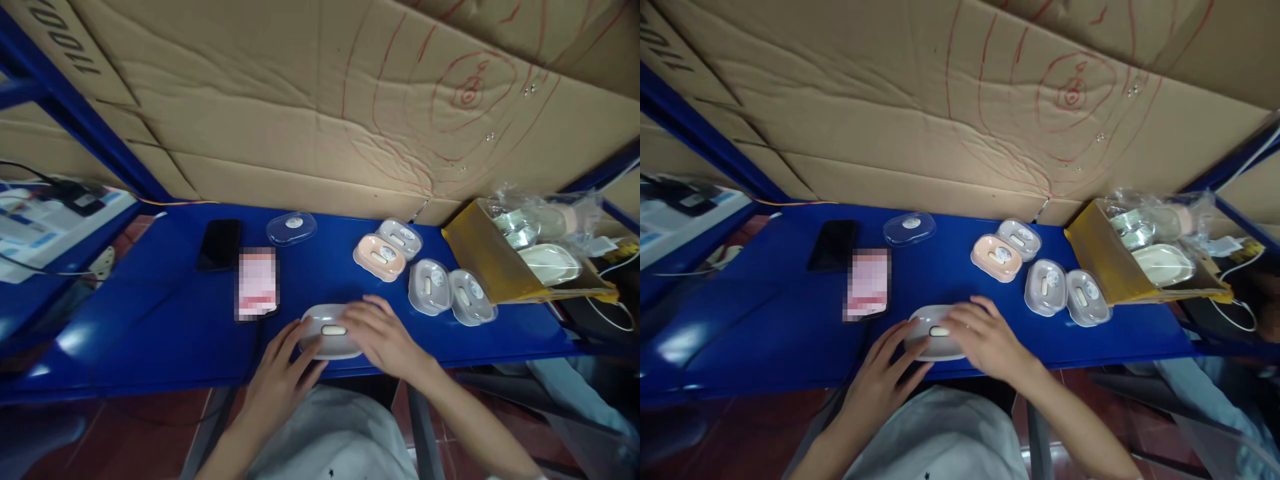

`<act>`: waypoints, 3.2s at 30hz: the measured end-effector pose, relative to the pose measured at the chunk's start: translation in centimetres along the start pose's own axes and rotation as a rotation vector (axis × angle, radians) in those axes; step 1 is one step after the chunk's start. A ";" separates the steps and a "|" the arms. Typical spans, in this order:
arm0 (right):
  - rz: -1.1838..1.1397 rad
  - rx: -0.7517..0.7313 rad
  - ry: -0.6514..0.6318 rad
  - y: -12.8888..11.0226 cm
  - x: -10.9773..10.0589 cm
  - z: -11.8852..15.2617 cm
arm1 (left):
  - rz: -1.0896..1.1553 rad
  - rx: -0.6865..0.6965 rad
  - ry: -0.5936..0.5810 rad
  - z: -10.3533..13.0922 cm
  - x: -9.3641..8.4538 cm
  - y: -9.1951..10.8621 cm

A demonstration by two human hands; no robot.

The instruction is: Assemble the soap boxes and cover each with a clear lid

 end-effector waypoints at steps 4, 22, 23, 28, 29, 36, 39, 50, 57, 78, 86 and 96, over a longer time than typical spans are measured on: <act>0.002 0.082 -0.110 5.7 4.3 -9.0 | 0.010 -0.023 0.030 -0.1 -0.3 0.0; -0.111 0.222 -0.229 8.6 4.3 -6.3 | 0.274 -0.319 -0.049 0.6 -0.1 -2.4; -0.170 0.213 -0.214 7.8 3.4 -5.6 | 0.300 -0.341 -0.051 0.7 0.0 -2.6; -0.321 0.116 -0.298 2.7 1.3 -1.9 | 0.372 -0.394 -0.107 1.1 0.9 -3.4; -0.289 0.108 -0.308 1.9 1.2 -1.3 | 0.373 -0.385 -0.116 1.1 1.0 -3.5; -0.051 0.002 -0.166 -1.1 2.2 1.3 | 0.369 -0.352 -0.150 0.9 1.1 -3.0; 0.035 -0.066 -0.104 -1.4 2.6 1.9 | 0.372 -0.346 -0.169 0.6 1.0 -3.0; 0.071 -0.168 -0.021 -2.0 2.5 2.2 | 0.400 -0.325 -0.154 0.3 0.8 -3.0; 0.179 -0.002 0.036 -1.0 2.5 3.4 | 0.323 -0.349 -0.149 0.5 1.2 -2.9; 0.022 0.339 0.021 2.0 2.6 3.5 | -0.134 -0.065 0.008 0.3 1.2 -0.3; -0.121 0.319 0.092 1.7 1.8 3.7 | -0.114 -0.078 0.060 0.6 1.1 -0.5; -0.233 0.176 0.274 1.5 0.3 4.5 | 0.390 -0.217 0.410 2.6 -1.8 -2.6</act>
Point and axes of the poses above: each hand's wrist, its own z-axis away from the middle knuckle, its own x-axis out of the palm, y = z × x, the point moved 8 cm from there along -z, towards the middle knuckle, and after that the axes turned 9 degrees about y, right-handed, at the moved point
